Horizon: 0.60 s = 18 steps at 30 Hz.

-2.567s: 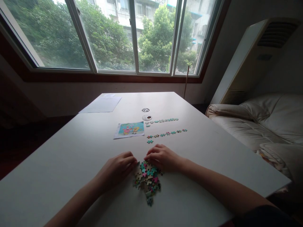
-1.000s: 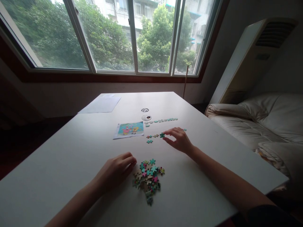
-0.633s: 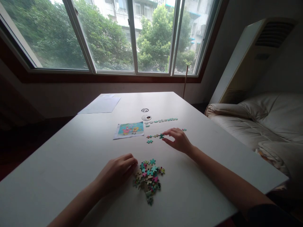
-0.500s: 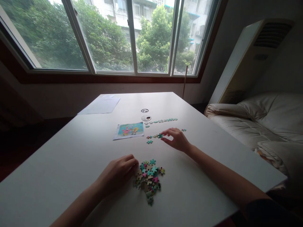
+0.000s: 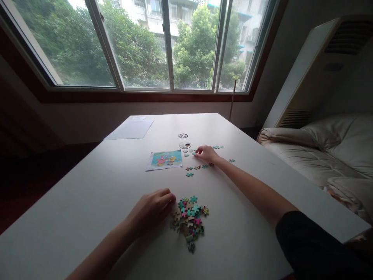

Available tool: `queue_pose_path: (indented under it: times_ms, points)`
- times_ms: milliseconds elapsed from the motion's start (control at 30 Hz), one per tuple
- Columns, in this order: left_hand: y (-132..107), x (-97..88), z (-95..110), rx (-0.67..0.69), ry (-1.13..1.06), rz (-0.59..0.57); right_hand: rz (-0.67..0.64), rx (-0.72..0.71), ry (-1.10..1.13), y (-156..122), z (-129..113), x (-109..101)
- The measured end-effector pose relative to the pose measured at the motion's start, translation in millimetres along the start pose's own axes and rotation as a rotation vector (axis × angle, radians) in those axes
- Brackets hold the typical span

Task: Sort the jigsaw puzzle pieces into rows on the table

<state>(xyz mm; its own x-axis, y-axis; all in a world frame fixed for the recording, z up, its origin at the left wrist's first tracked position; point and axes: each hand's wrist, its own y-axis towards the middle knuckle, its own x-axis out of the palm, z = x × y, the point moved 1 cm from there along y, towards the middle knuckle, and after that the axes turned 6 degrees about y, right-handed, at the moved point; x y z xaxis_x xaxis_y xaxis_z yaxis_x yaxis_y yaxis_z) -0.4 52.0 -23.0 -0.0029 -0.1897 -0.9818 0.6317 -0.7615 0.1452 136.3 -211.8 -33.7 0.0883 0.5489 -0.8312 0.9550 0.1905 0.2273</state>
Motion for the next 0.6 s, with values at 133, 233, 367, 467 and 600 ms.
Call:
queue_pose_path:
  times_ms: [133,233,367,467,600]
  points:
    - [-0.2,-0.6,-1.0,-0.001,0.004,0.003,-0.005,0.02,-0.006,8.0,3.9,8.2]
    - [0.2,0.8,-1.5,0.013,0.016,0.011,-0.019,0.026,-0.011,9.7,3.7,8.7]
    - [0.5,2.0,-2.0,0.014,0.014,0.019,-0.012,0.028,-0.014,8.3,-0.8,7.3]
    - [0.1,1.5,-2.1,0.007,0.005,0.013,0.006,0.032,-0.017,7.0,-4.2,8.5]
    - [-0.7,1.8,-3.4,0.004,0.002,0.011,0.017,0.037,-0.018,7.9,-4.9,12.0]
